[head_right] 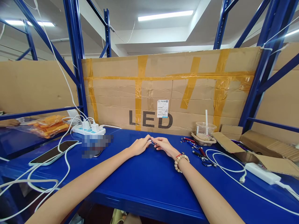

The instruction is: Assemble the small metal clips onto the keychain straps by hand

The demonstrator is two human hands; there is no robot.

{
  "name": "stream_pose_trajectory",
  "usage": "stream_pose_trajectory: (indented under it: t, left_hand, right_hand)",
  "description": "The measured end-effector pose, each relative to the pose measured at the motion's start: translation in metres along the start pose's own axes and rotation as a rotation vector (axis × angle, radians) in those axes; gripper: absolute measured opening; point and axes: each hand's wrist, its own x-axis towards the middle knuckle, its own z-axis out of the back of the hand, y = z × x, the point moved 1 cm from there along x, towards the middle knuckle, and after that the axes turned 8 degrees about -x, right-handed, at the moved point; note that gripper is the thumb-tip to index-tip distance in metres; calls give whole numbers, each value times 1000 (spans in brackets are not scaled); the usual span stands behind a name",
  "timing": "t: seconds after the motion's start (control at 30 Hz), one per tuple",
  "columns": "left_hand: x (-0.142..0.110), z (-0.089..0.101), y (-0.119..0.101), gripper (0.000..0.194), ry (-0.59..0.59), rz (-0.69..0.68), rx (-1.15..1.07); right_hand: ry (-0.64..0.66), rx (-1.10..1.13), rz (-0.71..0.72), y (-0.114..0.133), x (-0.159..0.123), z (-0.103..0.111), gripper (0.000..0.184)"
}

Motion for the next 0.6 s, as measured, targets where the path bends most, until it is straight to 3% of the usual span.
stream_pose_trajectory:
  t: [0.6]
  left_hand:
    - [-1,0,0,21,-13,-20,10]
  right_hand:
    - [-7,-16,-34,5,-5,-3,32]
